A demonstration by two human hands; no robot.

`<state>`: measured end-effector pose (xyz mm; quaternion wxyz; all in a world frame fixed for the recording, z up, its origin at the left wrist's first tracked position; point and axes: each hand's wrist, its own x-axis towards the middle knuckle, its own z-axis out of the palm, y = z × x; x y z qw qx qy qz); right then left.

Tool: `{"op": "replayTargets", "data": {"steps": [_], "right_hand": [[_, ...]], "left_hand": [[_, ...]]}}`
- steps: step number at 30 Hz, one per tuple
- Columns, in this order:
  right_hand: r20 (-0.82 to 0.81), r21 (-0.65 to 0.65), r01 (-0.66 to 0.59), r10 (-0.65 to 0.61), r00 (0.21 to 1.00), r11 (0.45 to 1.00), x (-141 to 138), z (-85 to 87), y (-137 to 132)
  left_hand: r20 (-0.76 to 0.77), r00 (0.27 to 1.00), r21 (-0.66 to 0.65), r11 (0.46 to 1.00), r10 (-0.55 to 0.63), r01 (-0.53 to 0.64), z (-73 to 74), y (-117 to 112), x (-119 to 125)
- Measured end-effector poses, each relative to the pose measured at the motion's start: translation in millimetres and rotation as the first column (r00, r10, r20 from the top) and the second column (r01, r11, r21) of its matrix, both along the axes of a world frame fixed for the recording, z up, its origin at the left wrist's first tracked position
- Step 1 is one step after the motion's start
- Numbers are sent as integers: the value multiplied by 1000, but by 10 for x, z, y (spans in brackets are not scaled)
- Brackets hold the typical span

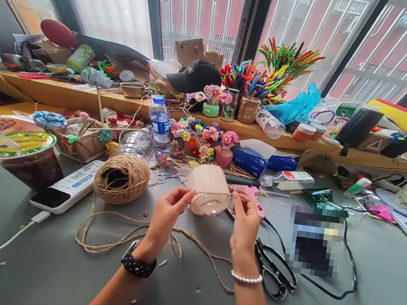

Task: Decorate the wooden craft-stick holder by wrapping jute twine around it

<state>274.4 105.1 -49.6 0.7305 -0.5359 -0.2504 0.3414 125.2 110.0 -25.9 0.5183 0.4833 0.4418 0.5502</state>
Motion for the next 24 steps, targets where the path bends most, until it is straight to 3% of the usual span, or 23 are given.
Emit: {"op": "replayTargets", "data": {"steps": [9, 17, 20, 24], "right_hand": [[-49, -21, -17, 16, 999, 1000, -85, -68, 27], [-113, 3, -56, 56, 992, 998, -135, -94, 28], [-117, 25, -78, 80, 990, 997, -145, -95, 14], [-89, 78, -100, 107, 990, 992, -190, -26, -23]], "left_hand": [[21, 999, -126, 992, 34, -31, -114, 52, 66], [-51, 995, -283, 954, 90, -100, -268, 112, 55], [-5, 999, -267, 963, 35, -35, -297, 124, 61], [183, 974, -175, 971, -131, 164, -304, 131, 67]]}}
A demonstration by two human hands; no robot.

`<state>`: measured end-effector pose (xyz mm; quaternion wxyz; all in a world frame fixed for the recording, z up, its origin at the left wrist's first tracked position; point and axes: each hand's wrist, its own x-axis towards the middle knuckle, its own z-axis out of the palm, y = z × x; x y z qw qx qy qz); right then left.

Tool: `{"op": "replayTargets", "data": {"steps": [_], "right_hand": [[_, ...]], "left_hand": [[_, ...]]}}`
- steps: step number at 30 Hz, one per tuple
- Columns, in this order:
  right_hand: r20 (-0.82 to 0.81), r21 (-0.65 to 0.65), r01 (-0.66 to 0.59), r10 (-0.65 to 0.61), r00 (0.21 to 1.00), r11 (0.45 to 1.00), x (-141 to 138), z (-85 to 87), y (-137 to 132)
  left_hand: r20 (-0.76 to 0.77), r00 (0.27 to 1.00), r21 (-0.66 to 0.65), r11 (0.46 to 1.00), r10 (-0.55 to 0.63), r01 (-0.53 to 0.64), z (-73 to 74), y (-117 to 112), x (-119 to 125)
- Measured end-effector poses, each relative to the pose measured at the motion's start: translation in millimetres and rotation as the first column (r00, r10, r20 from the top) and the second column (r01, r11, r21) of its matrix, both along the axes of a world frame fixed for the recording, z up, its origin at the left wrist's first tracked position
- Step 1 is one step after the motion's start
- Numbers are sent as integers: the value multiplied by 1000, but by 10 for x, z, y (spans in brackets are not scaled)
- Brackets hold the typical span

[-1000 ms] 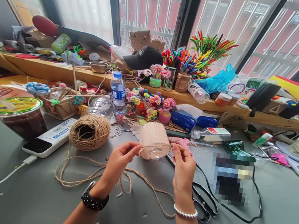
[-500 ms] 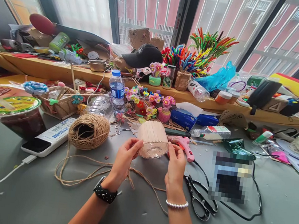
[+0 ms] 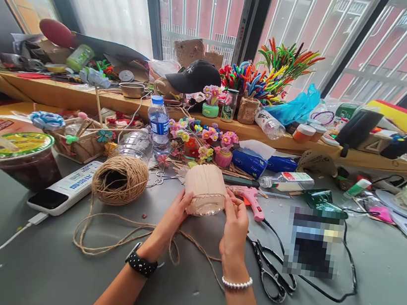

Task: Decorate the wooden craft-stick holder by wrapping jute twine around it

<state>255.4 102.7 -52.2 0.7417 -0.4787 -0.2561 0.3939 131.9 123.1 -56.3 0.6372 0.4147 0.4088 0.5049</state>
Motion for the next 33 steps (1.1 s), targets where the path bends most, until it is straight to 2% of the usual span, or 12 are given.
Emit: {"op": "replayTargets", "data": {"steps": [3, 5, 7, 14, 19, 22, 25, 28, 31, 33], "right_hand": [[52, 93, 3, -8, 999, 996, -41, 105, -48], [105, 165, -11, -7, 994, 986, -61, 173, -87], [138, 204, -20, -9, 990, 979, -74, 220, -123], [147, 217, 36, -69, 987, 975, -119, 247, -163], [154, 229, 45, -82, 985, 972, -140, 282, -192], [195, 259, 50, -103, 975, 965, -148, 307, -230], [283, 272, 66, -145, 948, 960, -169, 315, -266], [428, 265, 69, -181, 885, 962, -206, 301, -295], [535, 298, 60, -219, 816, 953, -241, 280, -316], [558, 311, 59, -233, 797, 949, -253, 269, -322]], "left_hand": [[202, 974, 27, 995, -103, 99, -14, 7, -23], [264, 957, 42, 993, -121, 114, -19, 8, -48], [273, 954, 59, 992, -122, 110, -7, -2, -73], [263, 950, 84, 985, -171, 154, 53, -63, -102], [255, 960, 9, 993, -118, 120, 2, -88, -108], [286, 952, -32, 992, -107, 121, 27, -126, -104], [359, 921, -21, 985, -152, 170, 96, -167, -84], [462, 858, 67, 973, -226, 221, 144, -190, -65], [516, 808, 122, 958, -284, 259, 147, -201, -73], [525, 797, 132, 954, -298, 270, 141, -207, -88]]}}
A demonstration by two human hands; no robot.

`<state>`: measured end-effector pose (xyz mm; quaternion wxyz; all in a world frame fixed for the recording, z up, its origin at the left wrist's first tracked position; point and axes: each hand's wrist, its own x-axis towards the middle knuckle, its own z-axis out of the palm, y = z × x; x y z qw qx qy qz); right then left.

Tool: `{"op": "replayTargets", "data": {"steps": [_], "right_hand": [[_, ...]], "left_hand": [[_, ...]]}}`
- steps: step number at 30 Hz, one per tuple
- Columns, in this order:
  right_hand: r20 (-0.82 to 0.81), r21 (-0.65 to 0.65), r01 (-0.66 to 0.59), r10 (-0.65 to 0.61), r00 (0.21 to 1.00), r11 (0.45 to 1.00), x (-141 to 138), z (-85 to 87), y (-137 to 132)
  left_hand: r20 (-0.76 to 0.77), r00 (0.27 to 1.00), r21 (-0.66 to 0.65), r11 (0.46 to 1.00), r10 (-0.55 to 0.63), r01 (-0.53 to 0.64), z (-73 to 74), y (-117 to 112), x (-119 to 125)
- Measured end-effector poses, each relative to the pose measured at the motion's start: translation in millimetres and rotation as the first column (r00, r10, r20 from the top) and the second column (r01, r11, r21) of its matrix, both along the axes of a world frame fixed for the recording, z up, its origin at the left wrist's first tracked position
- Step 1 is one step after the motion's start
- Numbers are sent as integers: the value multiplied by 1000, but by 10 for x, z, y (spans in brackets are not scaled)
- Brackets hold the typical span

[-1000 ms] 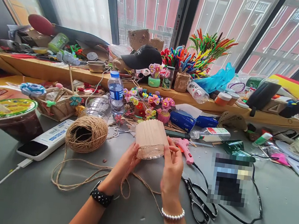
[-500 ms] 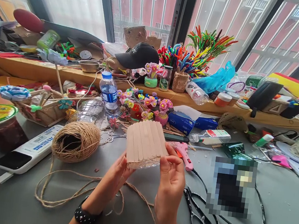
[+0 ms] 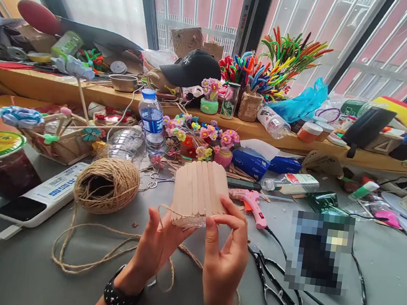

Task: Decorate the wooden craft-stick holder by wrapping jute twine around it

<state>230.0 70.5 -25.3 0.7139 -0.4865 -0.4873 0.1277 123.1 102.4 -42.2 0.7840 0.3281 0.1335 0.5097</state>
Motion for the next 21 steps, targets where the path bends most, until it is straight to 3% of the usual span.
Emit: {"op": "replayTargets", "data": {"steps": [11, 21], "right_hand": [[3, -101, -24, 25, 1000, 995, 27, -128, 5], [221, 0, -3, 3, 975, 1000, 12, -97, -7]], "left_hand": [[-16, 996, -69, 994, 85, -86, -60, 21, -40], [-67, 994, -107, 990, 87, -94, -65, 8, -22]]}}
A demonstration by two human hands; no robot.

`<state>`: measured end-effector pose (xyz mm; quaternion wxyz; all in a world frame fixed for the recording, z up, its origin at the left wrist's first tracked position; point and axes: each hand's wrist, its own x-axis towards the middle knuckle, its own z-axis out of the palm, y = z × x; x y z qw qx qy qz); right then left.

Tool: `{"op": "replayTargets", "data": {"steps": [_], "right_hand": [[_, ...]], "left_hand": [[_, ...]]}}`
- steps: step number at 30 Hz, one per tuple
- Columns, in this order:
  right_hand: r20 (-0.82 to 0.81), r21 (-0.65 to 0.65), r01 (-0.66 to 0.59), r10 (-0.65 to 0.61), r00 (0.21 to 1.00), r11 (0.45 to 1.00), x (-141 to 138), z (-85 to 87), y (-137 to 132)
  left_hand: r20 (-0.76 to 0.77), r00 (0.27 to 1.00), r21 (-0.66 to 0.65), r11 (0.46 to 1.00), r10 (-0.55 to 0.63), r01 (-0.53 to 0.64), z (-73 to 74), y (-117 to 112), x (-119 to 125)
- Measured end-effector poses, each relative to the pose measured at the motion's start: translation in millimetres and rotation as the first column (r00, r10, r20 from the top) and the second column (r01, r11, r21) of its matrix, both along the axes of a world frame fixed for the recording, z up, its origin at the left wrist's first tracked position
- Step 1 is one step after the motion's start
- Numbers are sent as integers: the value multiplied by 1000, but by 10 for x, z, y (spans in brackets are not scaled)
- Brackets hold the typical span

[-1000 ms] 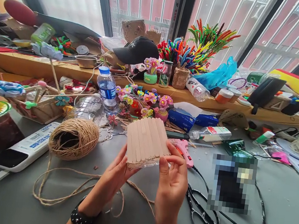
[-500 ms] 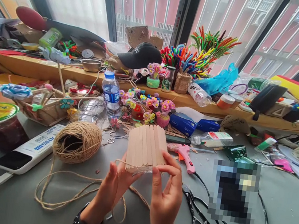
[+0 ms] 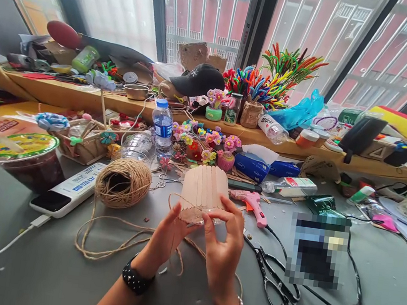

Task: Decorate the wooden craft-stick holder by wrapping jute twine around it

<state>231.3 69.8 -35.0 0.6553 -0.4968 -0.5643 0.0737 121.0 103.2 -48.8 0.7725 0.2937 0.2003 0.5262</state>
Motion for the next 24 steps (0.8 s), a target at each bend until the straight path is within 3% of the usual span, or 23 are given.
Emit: {"op": "replayTargets", "data": {"steps": [4, 10, 19, 24], "right_hand": [[29, 1, -10, 10, 1000, 1000, 15, 0, -3], [6, -15, -9, 9, 1000, 1000, 2, -48, 3], [58, 6, -33, 33, 998, 999, -9, -51, -4], [-38, -60, -36, 34, 999, 998, -16, -48, 2]], "left_hand": [[-17, 1000, 16, 1000, 23, -23, 24, -4, 8], [-145, 977, 33, 987, 159, -156, 73, -52, 14], [-69, 991, -84, 989, 117, -123, 58, -30, 14], [-44, 991, -93, 987, 129, -133, 76, -45, 22]]}}
